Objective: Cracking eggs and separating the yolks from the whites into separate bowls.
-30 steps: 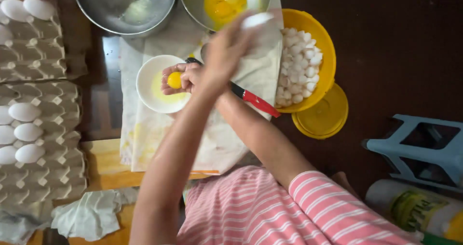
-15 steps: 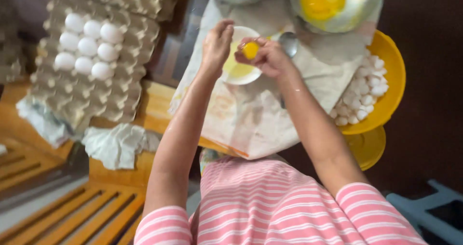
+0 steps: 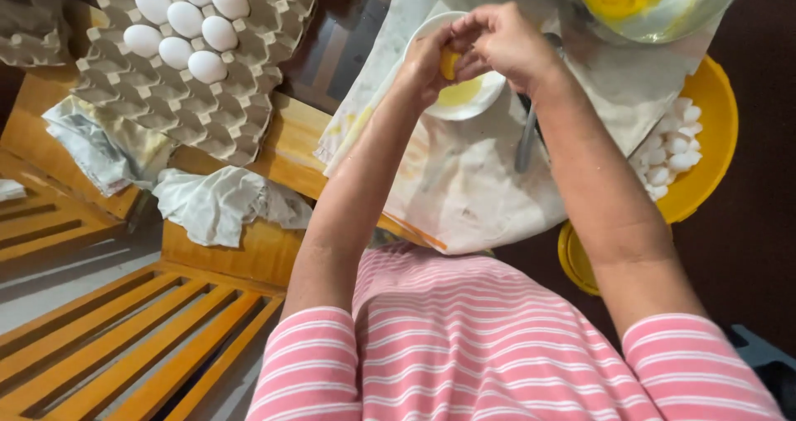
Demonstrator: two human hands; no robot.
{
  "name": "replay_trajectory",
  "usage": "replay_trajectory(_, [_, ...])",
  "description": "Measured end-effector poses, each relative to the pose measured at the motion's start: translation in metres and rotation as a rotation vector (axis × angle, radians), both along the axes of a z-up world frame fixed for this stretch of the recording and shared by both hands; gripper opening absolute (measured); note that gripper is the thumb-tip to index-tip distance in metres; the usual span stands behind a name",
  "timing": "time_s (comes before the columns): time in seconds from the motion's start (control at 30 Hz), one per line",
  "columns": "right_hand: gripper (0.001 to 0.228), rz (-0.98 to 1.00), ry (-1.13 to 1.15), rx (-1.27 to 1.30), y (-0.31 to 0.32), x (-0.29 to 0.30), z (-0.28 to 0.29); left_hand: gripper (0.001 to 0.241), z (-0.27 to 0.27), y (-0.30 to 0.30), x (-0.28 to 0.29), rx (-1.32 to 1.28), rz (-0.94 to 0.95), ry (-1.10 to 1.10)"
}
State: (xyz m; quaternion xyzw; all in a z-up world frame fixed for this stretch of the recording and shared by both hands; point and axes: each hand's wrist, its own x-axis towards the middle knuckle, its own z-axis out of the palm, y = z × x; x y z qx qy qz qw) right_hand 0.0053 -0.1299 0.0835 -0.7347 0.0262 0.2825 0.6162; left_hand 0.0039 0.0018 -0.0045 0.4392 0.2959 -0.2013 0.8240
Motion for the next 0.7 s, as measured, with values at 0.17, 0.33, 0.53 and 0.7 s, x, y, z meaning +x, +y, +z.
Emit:
replay_trajectory(0.17, [0.054,0.146,-0.324,-0.343,-0.001,-0.016,0.08,0.031,0.02,0.008,-0.005,-0.113,-0.069,0.007])
replay_trajectory(0.33, [0.043,0.144,-0.72,-0.373,-0.011,-0.016,0.061,0.024,0.037,0.008,-0.008,-0.17,-0.128,-0.057])
replay_trajectory(0.53, [0.074,-0.108,-0.471,-0.364,-0.004,-0.011,0.03,0.027,0.022,0.006,0.004,-0.184,-0.105,-0.095])
replay_trajectory(0.7, [0.085,-0.114,0.276,0.167,0.002,-0.009,-0.001,0.029,0.03,0.01,0.007,-0.12,0.074,-0.122])
